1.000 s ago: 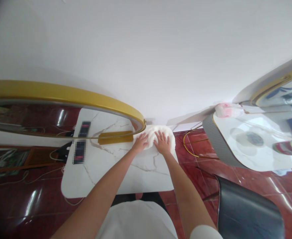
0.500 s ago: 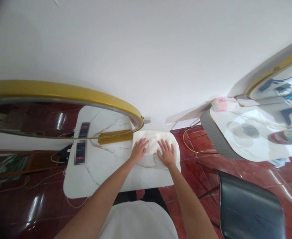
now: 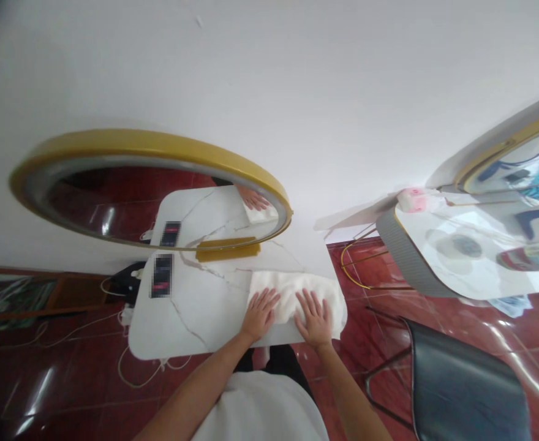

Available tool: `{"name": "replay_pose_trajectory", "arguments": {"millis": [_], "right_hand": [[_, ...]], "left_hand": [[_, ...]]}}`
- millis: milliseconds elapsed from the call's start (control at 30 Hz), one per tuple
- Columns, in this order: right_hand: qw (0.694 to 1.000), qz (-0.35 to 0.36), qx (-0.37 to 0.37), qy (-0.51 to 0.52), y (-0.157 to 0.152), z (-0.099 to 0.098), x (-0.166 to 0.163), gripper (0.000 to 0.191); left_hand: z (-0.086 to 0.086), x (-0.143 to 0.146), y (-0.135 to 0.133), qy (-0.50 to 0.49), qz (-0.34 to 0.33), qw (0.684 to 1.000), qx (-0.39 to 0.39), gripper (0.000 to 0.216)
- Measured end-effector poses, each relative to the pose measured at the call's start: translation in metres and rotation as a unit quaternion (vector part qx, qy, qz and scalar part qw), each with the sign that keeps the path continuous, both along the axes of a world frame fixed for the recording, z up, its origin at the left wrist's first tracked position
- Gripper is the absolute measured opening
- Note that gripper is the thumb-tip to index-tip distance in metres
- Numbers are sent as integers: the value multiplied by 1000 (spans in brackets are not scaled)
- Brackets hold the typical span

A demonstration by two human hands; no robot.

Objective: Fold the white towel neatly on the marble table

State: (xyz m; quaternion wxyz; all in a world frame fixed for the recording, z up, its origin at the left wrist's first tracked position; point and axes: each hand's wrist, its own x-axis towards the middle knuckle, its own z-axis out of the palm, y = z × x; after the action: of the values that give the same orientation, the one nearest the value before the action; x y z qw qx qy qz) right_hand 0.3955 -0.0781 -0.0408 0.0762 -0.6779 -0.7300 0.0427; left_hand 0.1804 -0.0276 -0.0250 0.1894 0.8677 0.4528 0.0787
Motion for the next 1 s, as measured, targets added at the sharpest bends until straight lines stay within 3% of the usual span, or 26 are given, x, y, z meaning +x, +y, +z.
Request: {"name": "replay_pose_trajectory", "arguments": {"millis": [133, 400, 567, 767, 1000], "right_hand": [[1000, 29, -10, 4, -10, -5, -19, 63], [986, 164, -14, -4, -18, -28, -97, 53], [970, 244, -3, 16, -17, -17, -142, 65], [976, 217, -23, 22, -5, 8, -166, 74], [981, 193, -29, 11, 15, 13, -178, 75]], "left_hand": [[2, -31, 4, 8, -24, 1000, -2, 43], [-15, -100, -27, 71, 75, 994, 43, 27], [-23, -151, -46, 60, 96, 990, 83, 32], [-13, -179, -42, 77, 110, 988, 78, 46], [-7, -182, -18, 74, 113, 988, 76, 51]]}}
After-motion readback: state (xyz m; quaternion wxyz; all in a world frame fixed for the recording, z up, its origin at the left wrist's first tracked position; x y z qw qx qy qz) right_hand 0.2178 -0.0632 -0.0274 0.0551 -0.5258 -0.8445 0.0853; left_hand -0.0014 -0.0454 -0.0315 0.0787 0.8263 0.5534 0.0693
